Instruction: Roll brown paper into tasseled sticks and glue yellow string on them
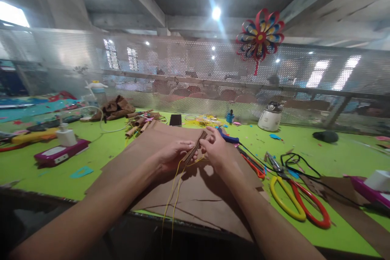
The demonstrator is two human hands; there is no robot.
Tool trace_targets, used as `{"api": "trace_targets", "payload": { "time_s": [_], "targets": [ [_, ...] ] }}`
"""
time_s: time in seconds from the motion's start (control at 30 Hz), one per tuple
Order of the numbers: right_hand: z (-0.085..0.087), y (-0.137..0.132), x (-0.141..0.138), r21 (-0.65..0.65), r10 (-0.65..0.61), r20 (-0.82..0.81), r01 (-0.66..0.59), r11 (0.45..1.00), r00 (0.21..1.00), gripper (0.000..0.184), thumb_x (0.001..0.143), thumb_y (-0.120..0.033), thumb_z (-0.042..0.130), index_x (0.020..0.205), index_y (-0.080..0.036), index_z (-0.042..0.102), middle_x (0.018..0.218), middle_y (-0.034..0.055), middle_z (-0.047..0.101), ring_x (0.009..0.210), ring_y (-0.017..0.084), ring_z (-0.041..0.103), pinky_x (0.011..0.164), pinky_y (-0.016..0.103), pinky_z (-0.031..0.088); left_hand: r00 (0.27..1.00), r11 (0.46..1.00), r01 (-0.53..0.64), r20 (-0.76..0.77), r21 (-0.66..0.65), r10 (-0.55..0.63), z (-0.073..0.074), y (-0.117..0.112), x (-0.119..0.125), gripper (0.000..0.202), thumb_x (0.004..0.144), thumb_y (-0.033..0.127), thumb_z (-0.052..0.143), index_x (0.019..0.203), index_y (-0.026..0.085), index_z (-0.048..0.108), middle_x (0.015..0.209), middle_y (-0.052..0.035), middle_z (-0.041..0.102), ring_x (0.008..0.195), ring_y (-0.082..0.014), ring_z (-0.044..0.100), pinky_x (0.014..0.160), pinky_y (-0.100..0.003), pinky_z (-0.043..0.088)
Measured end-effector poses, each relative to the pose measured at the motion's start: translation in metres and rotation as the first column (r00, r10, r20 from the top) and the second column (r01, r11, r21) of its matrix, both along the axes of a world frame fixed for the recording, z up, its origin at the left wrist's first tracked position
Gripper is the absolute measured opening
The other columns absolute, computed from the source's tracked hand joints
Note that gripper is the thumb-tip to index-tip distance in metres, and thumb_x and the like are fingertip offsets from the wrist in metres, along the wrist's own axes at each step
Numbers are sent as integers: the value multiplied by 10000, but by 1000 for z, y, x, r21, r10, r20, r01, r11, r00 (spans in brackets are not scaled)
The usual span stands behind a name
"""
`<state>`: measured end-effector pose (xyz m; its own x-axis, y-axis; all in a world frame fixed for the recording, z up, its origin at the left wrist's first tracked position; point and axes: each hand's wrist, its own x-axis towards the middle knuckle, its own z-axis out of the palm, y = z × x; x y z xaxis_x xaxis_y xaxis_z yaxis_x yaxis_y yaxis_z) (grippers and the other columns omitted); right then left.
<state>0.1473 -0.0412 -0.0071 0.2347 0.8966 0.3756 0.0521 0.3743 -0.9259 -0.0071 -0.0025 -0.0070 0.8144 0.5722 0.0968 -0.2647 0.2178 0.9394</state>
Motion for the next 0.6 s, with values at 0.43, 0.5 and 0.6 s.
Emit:
{"api": "trace_targets", "payload": {
  "time_s": [0.43,0.5,0.6],
  "targets": [
    [32,50,89,-123,-234,578,367,922,782,215,670,-234,535,832,-138,638,670,51,620,609,155,579,554,263,453,986,966,-162,-61,-199,153,-3,5,-1,103,753,195,585,751,92,584,704,-74,599,647,-140,564,644,-268,405],
    [30,62,101,-120,-180,753,402,908,632,144,640,-194,586,758,-157,659,707,62,649,712,185,598,604,258,443,986,962,-165,-42,-216,160,-4,8,0,106,744,194,581,731,89,581,685,-69,594,630,-136,559,650,-272,407],
    [13,75,106,-129,-36,934,430,894,355,103,626,-176,646,725,-152,666,736,67,667,769,199,606,661,268,433,987,966,-155,16,-206,162,-3,9,-1,96,728,182,578,700,91,568,656,-56,580,594,-125,545,659,-276,413]
  ]
}}
